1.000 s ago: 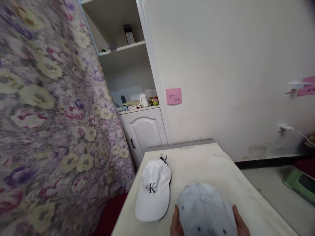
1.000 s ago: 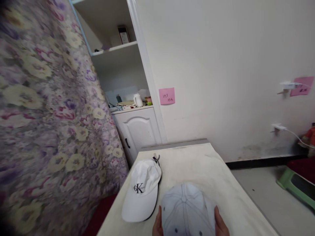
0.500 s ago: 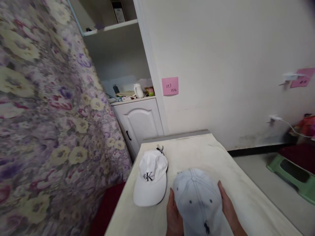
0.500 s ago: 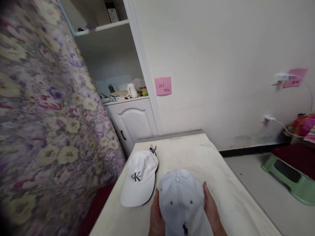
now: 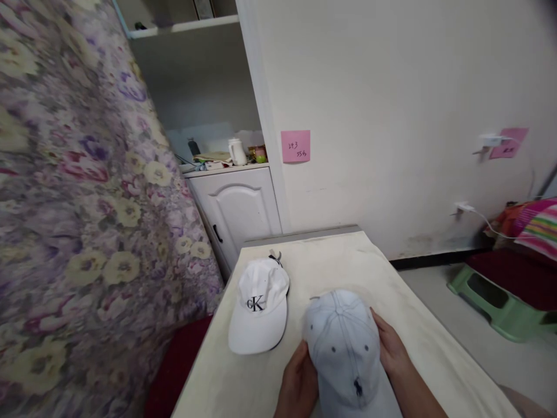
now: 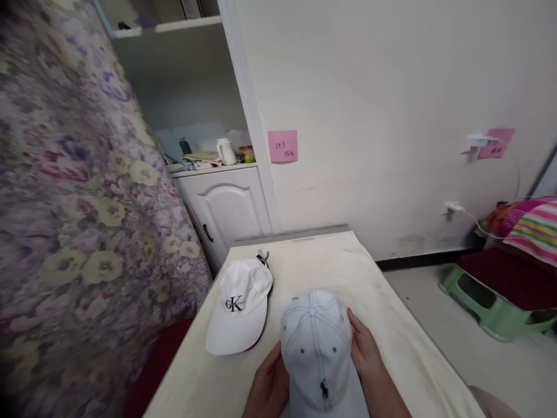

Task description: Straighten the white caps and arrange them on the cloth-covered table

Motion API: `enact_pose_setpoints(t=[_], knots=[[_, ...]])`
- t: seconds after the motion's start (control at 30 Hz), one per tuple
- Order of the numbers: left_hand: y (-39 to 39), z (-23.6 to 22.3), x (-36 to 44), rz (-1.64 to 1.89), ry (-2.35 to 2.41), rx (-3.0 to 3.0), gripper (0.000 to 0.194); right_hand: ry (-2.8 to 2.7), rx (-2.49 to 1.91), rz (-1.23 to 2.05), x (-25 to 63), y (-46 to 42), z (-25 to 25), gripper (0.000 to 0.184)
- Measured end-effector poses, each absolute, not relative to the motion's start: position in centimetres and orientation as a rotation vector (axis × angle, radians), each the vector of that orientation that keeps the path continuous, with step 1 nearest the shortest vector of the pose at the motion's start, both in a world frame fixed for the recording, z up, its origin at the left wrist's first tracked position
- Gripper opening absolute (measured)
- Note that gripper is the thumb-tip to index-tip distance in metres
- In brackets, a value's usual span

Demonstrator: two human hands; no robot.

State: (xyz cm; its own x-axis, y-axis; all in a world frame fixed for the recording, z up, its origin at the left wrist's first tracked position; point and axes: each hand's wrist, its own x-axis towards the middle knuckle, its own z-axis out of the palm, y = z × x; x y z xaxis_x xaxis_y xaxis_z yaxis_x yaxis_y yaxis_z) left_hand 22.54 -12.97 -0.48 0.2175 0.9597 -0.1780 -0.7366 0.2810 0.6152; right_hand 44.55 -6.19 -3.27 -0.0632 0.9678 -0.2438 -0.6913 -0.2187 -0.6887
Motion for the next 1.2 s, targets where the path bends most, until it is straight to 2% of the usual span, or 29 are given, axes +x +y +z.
enact_pose_setpoints(t=[0.23,0.47,0.67,1.0,1.2], knots=[[-13.2,0.2,23.0,1.217,0.530,0.513,0.053,-0.446,-0.793,1.714,45.6,-5.6,-4.1,0.038],[-13.2,0.6,23.6,1.244,0.593,0.540,0.049,-0.516,-0.762,1.642,46.2,-5.7,-4.1,0.034],[-13.5,0.5,23.8,1.247,0.645,0.535,0.040,-0.562,-0.791,1.546,47.0,-5.3,-4.6,0.042],[-12.1,-1.1,23.7,1.280,0.694,0.479,0.056,-0.618,-0.929,1.405,46.4,-4.8,-5.2,0.043],[-12.9,-0.4,23.1,1.265,0.732,0.443,0.046,-0.821,-0.951,1.342,47.3,-8.7,-2.9,0.049]])
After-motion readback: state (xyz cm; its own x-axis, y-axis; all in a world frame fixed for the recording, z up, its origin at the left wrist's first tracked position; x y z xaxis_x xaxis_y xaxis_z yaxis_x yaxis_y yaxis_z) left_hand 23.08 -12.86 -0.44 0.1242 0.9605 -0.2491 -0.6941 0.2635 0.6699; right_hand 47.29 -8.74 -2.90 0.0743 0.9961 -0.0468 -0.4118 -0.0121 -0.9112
